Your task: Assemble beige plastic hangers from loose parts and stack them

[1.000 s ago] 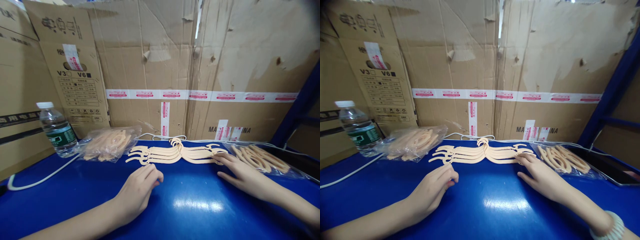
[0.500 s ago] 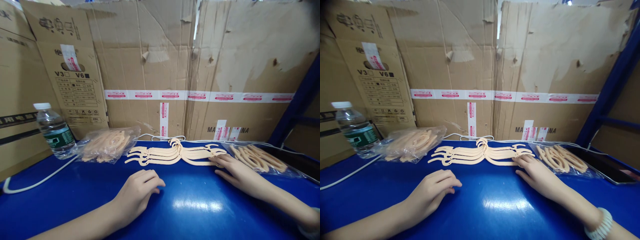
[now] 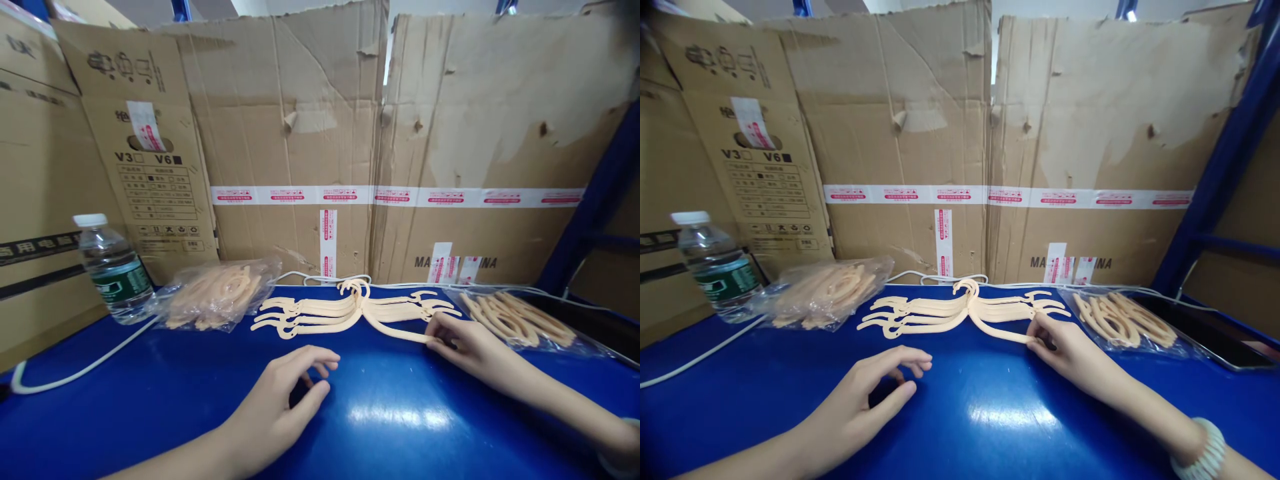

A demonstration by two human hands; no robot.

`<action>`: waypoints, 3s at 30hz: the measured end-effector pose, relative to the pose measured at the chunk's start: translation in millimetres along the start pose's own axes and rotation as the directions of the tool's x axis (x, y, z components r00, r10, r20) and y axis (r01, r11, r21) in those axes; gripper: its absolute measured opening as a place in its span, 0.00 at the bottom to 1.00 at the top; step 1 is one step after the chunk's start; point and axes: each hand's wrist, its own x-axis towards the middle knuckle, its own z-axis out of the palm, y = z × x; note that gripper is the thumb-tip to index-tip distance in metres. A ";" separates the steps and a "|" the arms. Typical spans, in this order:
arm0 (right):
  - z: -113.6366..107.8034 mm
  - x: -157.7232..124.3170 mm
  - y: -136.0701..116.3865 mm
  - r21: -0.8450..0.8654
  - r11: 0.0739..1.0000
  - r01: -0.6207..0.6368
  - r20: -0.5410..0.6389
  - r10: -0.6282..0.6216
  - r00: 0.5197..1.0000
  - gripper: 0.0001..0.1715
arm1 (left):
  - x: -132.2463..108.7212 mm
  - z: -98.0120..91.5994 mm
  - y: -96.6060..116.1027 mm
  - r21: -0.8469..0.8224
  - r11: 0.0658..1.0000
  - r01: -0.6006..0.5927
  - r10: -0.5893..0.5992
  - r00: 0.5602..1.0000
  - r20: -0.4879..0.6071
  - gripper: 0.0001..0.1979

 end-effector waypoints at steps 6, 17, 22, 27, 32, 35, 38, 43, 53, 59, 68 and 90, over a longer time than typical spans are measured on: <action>-9.1 -1.0 1.1 0.146 0.989 -0.030 -0.035 0.035 0.999 0.15 | 4.3 2.4 -13.8 -0.184 0.969 0.163 -0.177 0.982 -0.060 0.13; -23.8 0.0 7.2 0.320 0.944 -0.075 -0.042 0.094 0.995 0.27 | 12.9 -1.5 -32.5 -0.556 0.739 0.380 -0.507 0.857 -0.088 0.24; -21.3 -2.2 10.3 0.359 0.930 -0.073 -0.001 0.078 0.997 0.21 | 11.9 4.4 -33.3 -0.623 0.693 0.363 -0.565 0.810 -0.157 0.40; -18.4 -3.5 9.9 0.359 0.926 -0.119 0.121 0.080 0.989 0.12 | 11.0 6.5 -27.9 -0.549 0.748 0.372 -0.542 0.820 -0.182 0.46; -16.1 -4.1 2.6 0.330 0.934 -0.136 0.169 0.083 0.982 0.09 | 9.9 3.7 -16.6 -0.521 0.774 0.360 -0.465 0.881 -0.083 0.43; -14.3 -5.5 -5.5 0.330 0.937 -0.118 0.181 0.060 0.982 0.08 | 9.4 2.5 -13.7 -0.452 0.824 0.342 -0.394 0.919 -0.024 0.35; -13.3 -7.8 -13.5 0.285 0.956 -0.070 0.152 0.027 0.988 0.09 | 8.3 0.9 -15.5 -0.360 0.872 0.332 -0.348 0.937 0.020 0.24; -14.7 -10.3 -21.6 0.075 0.992 0.101 0.116 -0.110 0.987 0.11 | 7.9 -2.8 -19.4 -0.301 0.897 0.324 -0.349 0.937 -0.029 0.18; 0.9 -16.5 -21.5 -0.680 0.701 0.213 -0.112 -0.387 0.915 0.31 | 10.3 -3.6 -18.0 -0.319 0.875 0.365 -0.394 0.918 -0.031 0.19; 2.4 -18.5 -24.2 -0.777 0.596 0.200 -0.130 -0.464 0.876 0.29 | 10.7 -3.6 -18.8 -0.300 0.879 0.371 -0.393 0.919 -0.016 0.20; 12.7 -12.0 -17.2 -0.087 0.981 0.175 -0.330 -0.194 0.924 0.18 | 10.2 -3.7 -20.8 -0.341 0.868 0.360 -0.401 0.915 -0.054 0.18; 10.8 -7.1 -38.4 0.684 0.724 -0.092 -0.143 0.256 0.956 0.28 | 11.7 1.7 -5.3 -0.657 0.673 0.340 -0.510 0.857 -0.079 0.32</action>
